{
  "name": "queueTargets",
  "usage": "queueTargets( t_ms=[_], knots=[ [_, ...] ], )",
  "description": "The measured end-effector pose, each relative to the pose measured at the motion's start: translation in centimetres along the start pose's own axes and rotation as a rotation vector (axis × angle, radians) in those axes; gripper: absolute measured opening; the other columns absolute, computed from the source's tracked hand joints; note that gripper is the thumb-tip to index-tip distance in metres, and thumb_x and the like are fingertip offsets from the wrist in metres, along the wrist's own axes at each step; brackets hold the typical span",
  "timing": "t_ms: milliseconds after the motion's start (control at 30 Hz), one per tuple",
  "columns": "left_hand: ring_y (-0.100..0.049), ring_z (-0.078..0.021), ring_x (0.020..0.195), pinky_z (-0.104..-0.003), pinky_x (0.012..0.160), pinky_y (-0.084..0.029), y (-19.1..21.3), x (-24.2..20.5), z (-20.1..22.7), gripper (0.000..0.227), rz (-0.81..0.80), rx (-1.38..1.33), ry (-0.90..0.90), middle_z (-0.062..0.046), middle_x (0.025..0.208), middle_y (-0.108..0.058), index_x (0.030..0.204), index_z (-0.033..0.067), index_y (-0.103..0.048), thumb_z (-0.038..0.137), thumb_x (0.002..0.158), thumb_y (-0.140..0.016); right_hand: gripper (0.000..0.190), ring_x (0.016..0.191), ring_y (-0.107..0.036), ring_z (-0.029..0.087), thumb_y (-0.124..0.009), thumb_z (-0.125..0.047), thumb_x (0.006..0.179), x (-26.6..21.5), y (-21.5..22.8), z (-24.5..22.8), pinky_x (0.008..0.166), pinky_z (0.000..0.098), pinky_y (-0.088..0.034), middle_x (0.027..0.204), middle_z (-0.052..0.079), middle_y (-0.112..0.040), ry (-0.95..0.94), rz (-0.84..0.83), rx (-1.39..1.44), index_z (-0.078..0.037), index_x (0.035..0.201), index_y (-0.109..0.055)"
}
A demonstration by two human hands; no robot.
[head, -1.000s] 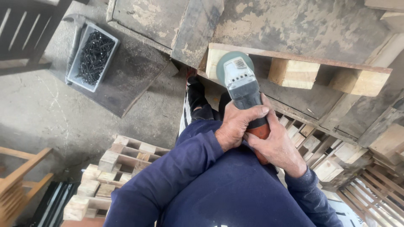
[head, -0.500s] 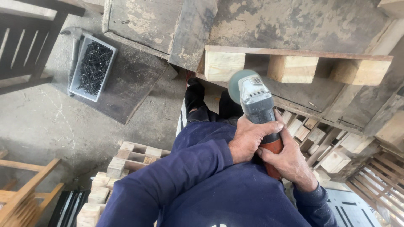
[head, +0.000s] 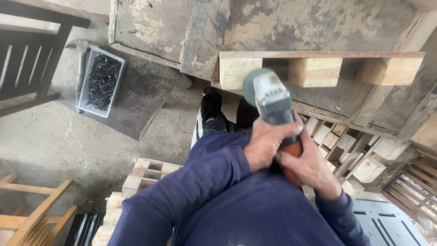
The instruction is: The person uses an angle grinder with a sanding disc to smooth the surfaces of small wooden blocks arranged on a workbench. The person moves the tool across each block, generating sawdust, and briefly repositions one block before continuing.
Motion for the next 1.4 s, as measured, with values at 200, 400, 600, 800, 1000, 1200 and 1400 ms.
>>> queueTargets(
  t_ms=[200,400,600,800,1000,1200,1400],
  knots=[
    [-0.072,-0.0243,0.093,-0.04,0.084,-0.063,1.2,0.3,0.7,0.043,-0.015,-0.023,-0.087,-0.016,0.105,-0.071,0.117,-0.0043,-0.064,0.009,0.079,-0.08,0.111,0.129,-0.06,0.034,-0.075,-0.032,0.073,1.1,-0.5,-0.1,0.106,0.0453,-0.05,0.142,0.022,-0.055,0.07,-0.043,0.048,-0.011,0.164,-0.014],
    [-0.072,-0.0235,0.093,-0.04,0.085,-0.063,2.3,0.0,0.6,0.043,0.017,-0.073,-0.106,-0.014,0.105,-0.071,0.117,-0.0034,-0.064,0.007,0.079,-0.081,0.11,0.133,-0.055,0.035,-0.077,-0.03,0.074,0.9,-1.2,-1.0,0.108,0.0461,-0.047,0.146,0.022,-0.051,0.058,-0.074,-0.02,-0.011,0.163,-0.016],
    [-0.071,-0.0257,0.099,-0.041,0.085,-0.065,2.3,-1.1,1.6,0.043,0.006,-0.048,-0.019,-0.013,0.108,-0.069,0.117,-0.0002,-0.061,0.008,0.078,-0.078,0.114,0.131,-0.058,0.034,-0.075,-0.03,0.072,0.6,-1.6,-2.1,0.107,0.0464,-0.049,0.144,0.021,-0.053,0.045,-0.114,0.009,-0.013,0.165,-0.011],
    [-0.071,-0.0248,0.1,-0.04,0.089,-0.063,3.6,-0.6,1.4,0.045,0.023,-0.078,-0.07,-0.014,0.109,-0.069,0.118,0.0002,-0.06,0.007,0.078,-0.079,0.112,0.128,-0.061,0.034,-0.074,-0.03,0.073,1.1,-2.5,-2.0,0.104,0.0455,-0.052,0.14,0.021,-0.056,0.018,-0.109,0.021,-0.013,0.164,-0.012],
    [-0.071,-0.0232,0.094,-0.039,0.087,-0.063,3.8,-2.0,1.6,0.042,0.008,-0.043,-0.078,-0.014,0.104,-0.071,0.116,-0.0029,-0.064,0.008,0.079,-0.08,0.112,0.131,-0.059,0.034,-0.074,-0.028,0.074,0.1,-3.3,-2.9,0.106,0.0453,-0.05,0.144,0.021,-0.054,0.031,-0.106,0.049,-0.015,0.165,-0.01],
    [-0.071,-0.0232,0.088,-0.039,0.081,-0.062,4.2,-1.8,1.5,0.039,0.024,-0.085,-0.134,-0.014,0.1,-0.072,0.112,-0.0035,-0.067,0.008,0.077,-0.081,0.113,0.132,-0.058,0.032,-0.076,-0.027,0.073,0.6,-3.4,-1.9,0.108,0.0437,-0.047,0.146,0.019,-0.052,-0.007,-0.127,-0.048,-0.019,0.164,-0.01],
    [-0.069,-0.0192,0.09,-0.036,0.082,-0.059,4.6,-1.0,-0.2,0.039,0.047,-0.137,-0.208,-0.01,0.101,-0.07,0.113,-0.0022,-0.067,0.007,0.078,-0.081,0.11,0.133,-0.058,0.033,-0.072,-0.026,0.073,0.9,-2.9,-1.7,0.108,0.0441,-0.049,0.145,0.02,-0.054,0.139,-0.183,0.061,-0.018,0.164,-0.011]
  ],
)
Point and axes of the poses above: each hand's wrist, its own x-axis towards the middle knuckle, its own y-axis out of the back of the hand, z = x × y, the point moved 3 cm from there along x, towards the middle knuckle
